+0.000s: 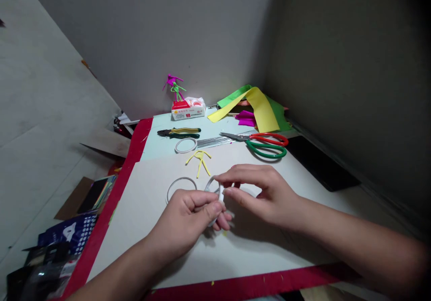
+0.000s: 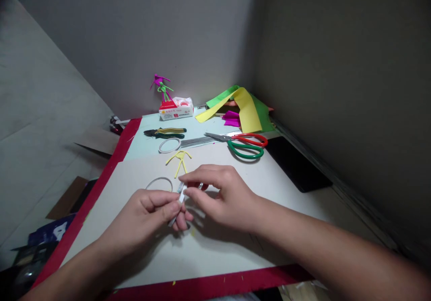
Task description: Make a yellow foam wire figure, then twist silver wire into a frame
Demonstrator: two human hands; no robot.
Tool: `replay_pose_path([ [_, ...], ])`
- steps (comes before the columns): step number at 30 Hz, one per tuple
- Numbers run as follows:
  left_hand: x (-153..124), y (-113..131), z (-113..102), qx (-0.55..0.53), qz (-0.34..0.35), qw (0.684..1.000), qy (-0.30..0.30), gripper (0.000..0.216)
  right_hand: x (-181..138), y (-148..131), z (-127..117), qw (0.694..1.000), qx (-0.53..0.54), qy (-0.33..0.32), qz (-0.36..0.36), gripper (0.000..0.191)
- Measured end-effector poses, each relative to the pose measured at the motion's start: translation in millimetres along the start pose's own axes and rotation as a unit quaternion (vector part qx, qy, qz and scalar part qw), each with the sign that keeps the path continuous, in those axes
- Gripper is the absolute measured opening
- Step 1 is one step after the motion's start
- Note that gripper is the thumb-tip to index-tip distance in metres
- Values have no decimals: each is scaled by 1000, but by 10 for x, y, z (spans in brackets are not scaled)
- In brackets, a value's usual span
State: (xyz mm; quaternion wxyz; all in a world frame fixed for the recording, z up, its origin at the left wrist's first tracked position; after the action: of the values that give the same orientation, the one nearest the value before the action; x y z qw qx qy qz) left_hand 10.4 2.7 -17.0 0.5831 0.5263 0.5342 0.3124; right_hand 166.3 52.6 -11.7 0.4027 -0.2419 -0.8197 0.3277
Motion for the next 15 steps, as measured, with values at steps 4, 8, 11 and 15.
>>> replay_pose_path([
  [4, 16, -4, 12, 37, 8, 999, 38, 30, -11, 25, 0, 998, -9, 27, -57, 16],
  [8, 5, -42, 24, 75, 22, 995, 60, 29, -37, 37, -1, 996, -17, 22, -80, 17],
  [11, -13, -59, 30, 123, 44, 989, 71, 30, -45, 17, -7, 998, -22, 13, -55, 14],
  [15, -23, -68, 31, 187, 86, 975, 80, 31, -55, 7, -5, 998, -25, 16, -49, 19],
])
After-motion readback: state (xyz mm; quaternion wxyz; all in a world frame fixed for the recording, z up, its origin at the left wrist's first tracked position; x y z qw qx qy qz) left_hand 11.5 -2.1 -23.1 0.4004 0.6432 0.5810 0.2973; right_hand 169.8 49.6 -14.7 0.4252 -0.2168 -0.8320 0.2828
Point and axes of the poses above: each hand's wrist, its own x-axis towards the middle knuckle, its own z-axis out of the palm, y = z × x, the point moved 3 cm from there along x, towards the middle knuckle
